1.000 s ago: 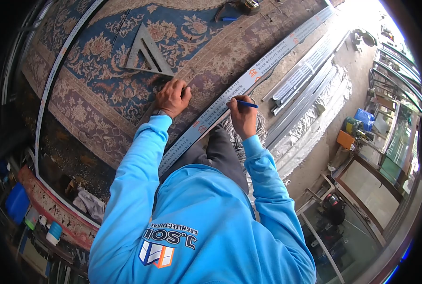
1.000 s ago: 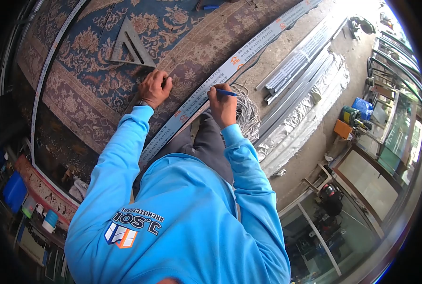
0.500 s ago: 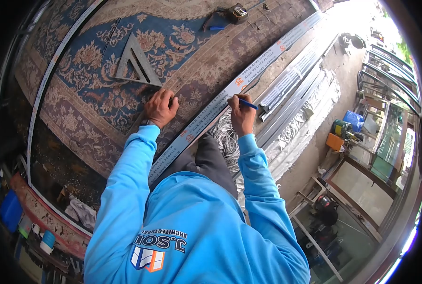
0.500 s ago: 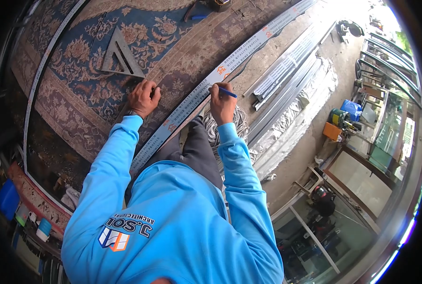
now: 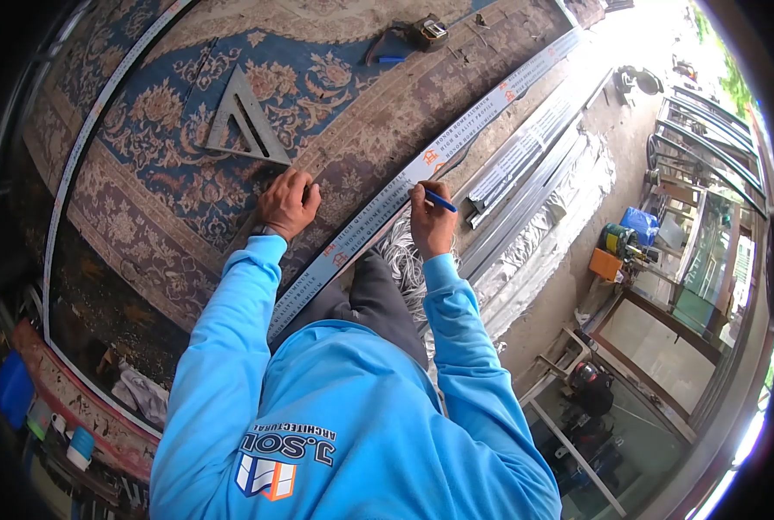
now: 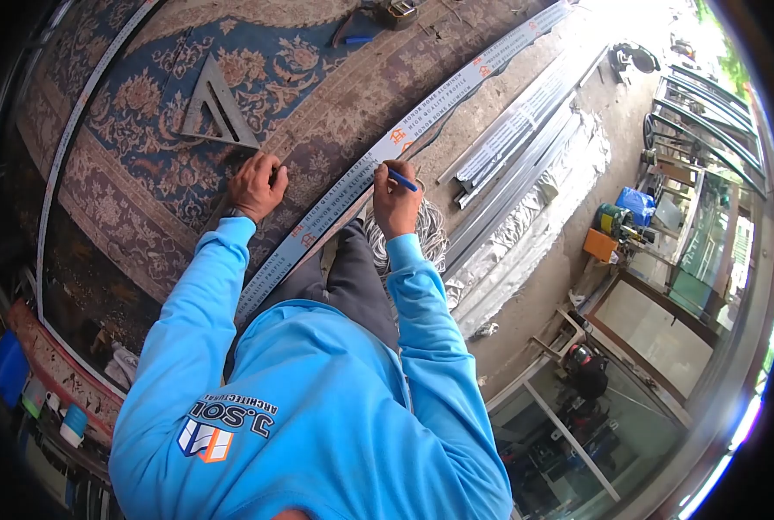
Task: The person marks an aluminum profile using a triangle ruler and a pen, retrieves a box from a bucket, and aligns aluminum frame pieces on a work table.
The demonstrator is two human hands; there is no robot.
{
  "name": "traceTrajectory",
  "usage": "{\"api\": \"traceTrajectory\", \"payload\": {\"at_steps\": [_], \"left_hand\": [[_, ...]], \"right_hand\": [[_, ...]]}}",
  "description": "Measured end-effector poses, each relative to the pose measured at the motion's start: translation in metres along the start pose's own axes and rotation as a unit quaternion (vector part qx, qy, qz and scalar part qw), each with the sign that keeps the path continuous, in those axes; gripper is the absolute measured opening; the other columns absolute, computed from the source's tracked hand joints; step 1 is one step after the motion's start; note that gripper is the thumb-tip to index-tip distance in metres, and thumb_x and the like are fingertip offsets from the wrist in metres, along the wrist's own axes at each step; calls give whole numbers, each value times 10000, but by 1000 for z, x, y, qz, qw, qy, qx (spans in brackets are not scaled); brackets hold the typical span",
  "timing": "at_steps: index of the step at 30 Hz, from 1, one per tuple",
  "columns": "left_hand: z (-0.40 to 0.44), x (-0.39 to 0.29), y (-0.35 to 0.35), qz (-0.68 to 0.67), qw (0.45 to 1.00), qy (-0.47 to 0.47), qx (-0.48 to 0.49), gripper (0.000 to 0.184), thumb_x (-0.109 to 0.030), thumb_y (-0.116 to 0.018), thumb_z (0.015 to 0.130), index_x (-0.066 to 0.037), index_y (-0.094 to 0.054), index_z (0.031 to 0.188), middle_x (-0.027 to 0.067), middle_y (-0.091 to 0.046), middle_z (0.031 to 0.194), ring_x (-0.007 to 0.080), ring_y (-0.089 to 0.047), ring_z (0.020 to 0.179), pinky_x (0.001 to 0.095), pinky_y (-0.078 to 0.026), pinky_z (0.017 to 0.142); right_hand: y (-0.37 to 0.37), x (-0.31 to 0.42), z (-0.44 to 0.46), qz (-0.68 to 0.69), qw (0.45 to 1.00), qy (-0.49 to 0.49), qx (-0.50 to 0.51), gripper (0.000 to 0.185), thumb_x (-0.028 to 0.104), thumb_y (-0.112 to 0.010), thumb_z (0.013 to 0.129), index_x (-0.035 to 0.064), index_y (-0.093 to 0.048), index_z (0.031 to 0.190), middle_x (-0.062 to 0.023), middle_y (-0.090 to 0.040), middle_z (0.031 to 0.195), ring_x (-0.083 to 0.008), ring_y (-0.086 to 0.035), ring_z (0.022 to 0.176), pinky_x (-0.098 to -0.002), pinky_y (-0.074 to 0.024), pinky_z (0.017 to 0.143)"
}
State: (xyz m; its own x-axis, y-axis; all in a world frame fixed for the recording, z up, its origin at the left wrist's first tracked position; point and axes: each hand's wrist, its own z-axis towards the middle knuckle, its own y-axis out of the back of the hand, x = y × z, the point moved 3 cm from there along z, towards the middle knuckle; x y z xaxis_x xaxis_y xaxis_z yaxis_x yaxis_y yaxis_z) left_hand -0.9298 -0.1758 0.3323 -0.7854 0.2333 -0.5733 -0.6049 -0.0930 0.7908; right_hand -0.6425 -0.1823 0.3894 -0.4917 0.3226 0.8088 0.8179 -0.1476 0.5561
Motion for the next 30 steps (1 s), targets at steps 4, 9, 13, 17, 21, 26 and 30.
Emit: {"api": "traceTrajectory", "payload": {"at_steps": [4,9,13,17,21,26,30], "left_hand": [[-2,1,-1,0,1000,4,6,165,-238,-682,973,-115,-572,969,105,-597,915,361,-651,881,492,-543,718],[-2,3,-2,-1,1000,4,6,165,-245,-681,974,-116,-578,972,105,-603,922,360,-655,891,490,-548,731],[-2,3,-3,2,1000,6,6,169,-251,-686,975,-113,-591,993,110,-617,931,367,-659,891,499,-546,732],[-3,4,-3,1,1000,-2,0,175,-253,-699,974,-108,-617,1025,118,-631,934,379,-662,879,517,-539,707],[-2,3,-3,-5,1000,-9,-8,173,-247,-704,966,-106,-618,1018,121,-630,930,381,-658,873,514,-538,709],[-3,5,-5,2,1000,-7,-1,175,-244,-705,962,-105,-613,1015,124,-628,930,384,-656,871,514,-535,710],[-3,4,-4,3,1000,-3,-1,174,-242,-701,967,-104,-606,1015,123,-624,925,383,-652,867,517,-533,712]], "right_hand": [[-3,-15,7,94,995,12,-32,245,219,-664,1067,-17,-661,1132,-148,-771,954,-215,-772,913,-344,-603,805],[19,-23,7,150,988,-14,-45,281,234,-652,1083,-29,-633,1181,-148,-769,991,-199,-747,960,-325,-576,854],[14,-24,-7,132,991,-2,-10,279,236,-640,1085,-30,-641,1170,-157,-765,1041,-213,-744,1006,-327,-561,894],[4,-31,-13,122,992,-10,-40,271,227,-652,1071,-26,-654,1167,-158,-772,1020,-225,-752,984,-343,-568,888],[2,-33,-12,98,994,-27,-41,299,249,-662,1074,-30,-649,1180,-156,-773,1038,-221,-751,1008,-334,-567,902],[7,-8,-13,20,999,-30,-36,283,253,-667,1066,-12,-666,1168,-151,-783,1008,-228,-759,967,-345,-576,871],[4,-17,-11,30,998,-15,-61,252,235,-690,1039,2,-695,1135,-145,-774,935,-243,-756,872,-359,-582,811]]}}
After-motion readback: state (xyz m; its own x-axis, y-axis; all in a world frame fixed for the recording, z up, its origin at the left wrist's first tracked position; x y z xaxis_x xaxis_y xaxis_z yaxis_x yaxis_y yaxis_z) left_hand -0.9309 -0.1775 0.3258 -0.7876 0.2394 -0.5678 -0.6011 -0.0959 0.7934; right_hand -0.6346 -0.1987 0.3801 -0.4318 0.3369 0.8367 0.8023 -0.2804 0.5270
